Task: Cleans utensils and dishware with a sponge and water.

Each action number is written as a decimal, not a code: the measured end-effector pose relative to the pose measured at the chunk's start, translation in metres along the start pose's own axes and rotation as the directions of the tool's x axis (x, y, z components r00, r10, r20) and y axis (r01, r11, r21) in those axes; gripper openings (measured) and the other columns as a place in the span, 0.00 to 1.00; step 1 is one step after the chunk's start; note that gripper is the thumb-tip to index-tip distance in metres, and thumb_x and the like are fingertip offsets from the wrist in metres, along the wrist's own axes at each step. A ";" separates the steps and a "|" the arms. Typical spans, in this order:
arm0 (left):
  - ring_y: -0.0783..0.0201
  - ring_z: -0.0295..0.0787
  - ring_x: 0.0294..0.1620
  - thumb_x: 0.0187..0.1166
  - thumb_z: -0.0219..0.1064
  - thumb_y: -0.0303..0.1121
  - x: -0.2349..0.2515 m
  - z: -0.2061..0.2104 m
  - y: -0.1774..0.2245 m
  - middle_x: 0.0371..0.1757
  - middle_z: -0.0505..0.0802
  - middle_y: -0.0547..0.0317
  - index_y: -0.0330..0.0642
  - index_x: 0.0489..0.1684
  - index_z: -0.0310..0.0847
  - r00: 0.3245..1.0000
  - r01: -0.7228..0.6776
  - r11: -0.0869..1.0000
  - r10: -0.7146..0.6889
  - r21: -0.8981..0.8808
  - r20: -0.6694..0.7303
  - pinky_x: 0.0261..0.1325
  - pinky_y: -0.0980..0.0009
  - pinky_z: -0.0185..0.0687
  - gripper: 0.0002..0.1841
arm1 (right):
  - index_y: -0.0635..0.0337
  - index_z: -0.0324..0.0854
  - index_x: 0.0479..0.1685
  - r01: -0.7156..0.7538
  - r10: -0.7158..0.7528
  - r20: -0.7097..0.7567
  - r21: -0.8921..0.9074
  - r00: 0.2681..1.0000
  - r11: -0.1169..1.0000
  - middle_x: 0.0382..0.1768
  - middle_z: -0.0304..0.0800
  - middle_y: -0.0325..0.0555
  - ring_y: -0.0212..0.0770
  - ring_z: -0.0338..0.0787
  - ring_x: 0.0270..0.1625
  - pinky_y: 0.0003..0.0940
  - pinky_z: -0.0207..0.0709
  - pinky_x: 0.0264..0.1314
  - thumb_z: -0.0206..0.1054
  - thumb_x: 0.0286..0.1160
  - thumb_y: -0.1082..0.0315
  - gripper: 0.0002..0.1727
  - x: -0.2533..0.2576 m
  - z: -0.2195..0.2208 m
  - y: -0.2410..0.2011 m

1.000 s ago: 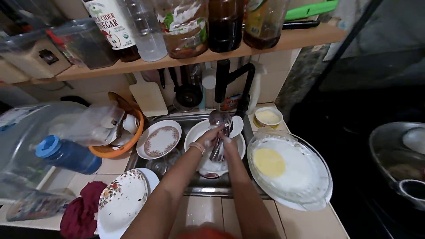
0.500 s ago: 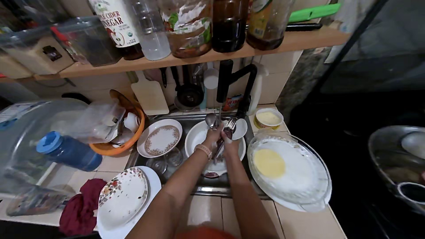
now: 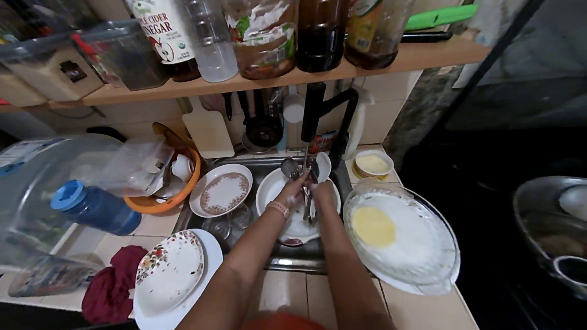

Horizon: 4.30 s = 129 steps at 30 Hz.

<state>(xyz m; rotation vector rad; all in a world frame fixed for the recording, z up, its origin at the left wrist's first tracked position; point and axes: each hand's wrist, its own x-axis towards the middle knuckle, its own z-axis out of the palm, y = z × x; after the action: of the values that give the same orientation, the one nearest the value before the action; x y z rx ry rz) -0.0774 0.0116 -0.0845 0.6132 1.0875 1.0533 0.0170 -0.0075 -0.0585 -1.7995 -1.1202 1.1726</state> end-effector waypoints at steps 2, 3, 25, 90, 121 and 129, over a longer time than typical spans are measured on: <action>0.69 0.81 0.30 0.89 0.59 0.33 -0.002 0.000 -0.001 0.34 0.84 0.59 0.40 0.57 0.74 1.000 -0.008 1.000 0.008 -0.005 0.007 0.35 0.73 0.80 0.08 | 0.80 0.76 0.66 0.019 -0.019 0.007 -0.086 1.000 0.996 0.64 0.83 0.75 0.64 0.82 0.71 0.55 0.71 0.77 0.76 0.75 0.66 0.28 -0.004 0.001 -0.002; 0.69 0.82 0.29 0.88 0.60 0.31 -0.002 0.000 -0.001 0.32 0.85 0.59 0.40 0.54 0.75 1.000 -0.018 0.999 0.018 -0.039 -0.006 0.35 0.73 0.81 0.06 | 0.81 0.75 0.67 0.036 -0.036 0.001 -0.069 0.999 0.997 0.65 0.82 0.75 0.64 0.82 0.71 0.55 0.71 0.77 0.75 0.76 0.66 0.29 -0.004 0.003 0.000; 0.43 0.80 0.69 0.86 0.65 0.49 -0.011 0.015 -0.013 0.76 0.76 0.29 0.40 0.93 0.36 0.986 -0.117 0.947 0.147 0.300 -0.079 0.70 0.49 0.78 0.45 | 0.76 0.69 0.74 0.091 0.001 -0.171 0.529 0.985 0.844 0.65 0.81 0.71 0.56 0.83 0.65 0.52 0.76 0.70 0.66 0.84 0.70 0.25 0.005 0.035 0.015; 0.70 0.77 0.26 0.81 0.69 0.38 -0.008 0.003 0.038 0.35 0.83 0.61 0.44 0.59 0.77 0.999 0.036 0.945 -0.045 0.324 0.020 0.29 0.73 0.76 0.14 | 0.77 0.76 0.59 -0.038 0.011 0.056 0.502 0.998 0.864 0.33 0.82 0.50 0.33 0.81 0.27 0.27 0.80 0.34 0.60 0.87 0.74 0.13 -0.020 0.005 0.014; 0.66 0.79 0.31 0.83 0.69 0.34 -0.001 0.006 0.010 0.37 0.84 0.55 0.36 0.64 0.73 0.997 -0.010 0.968 0.028 0.250 -0.067 0.37 0.69 0.80 0.18 | 0.78 0.79 0.59 0.110 -0.016 -0.172 0.548 0.985 0.829 0.47 0.86 0.60 0.41 0.84 0.46 0.37 0.79 0.55 0.66 0.82 0.75 0.14 -0.005 0.020 0.023; 0.57 0.82 0.49 0.89 0.53 0.60 -0.005 -0.013 0.019 0.54 0.86 0.46 0.39 0.74 0.72 0.988 -0.003 0.973 0.038 0.230 -0.148 0.54 0.59 0.81 0.32 | 0.80 0.73 0.68 0.090 -0.063 -0.075 0.426 0.995 0.900 0.55 0.84 0.67 0.50 0.85 0.55 0.44 0.77 0.63 0.58 0.88 0.74 0.18 0.000 0.028 0.008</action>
<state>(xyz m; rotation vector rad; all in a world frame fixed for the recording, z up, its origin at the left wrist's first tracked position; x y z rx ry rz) -0.0965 0.0139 -0.0719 0.7387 1.3512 1.0126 -0.0070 -0.0080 -0.0746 -1.4262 -0.8104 1.2009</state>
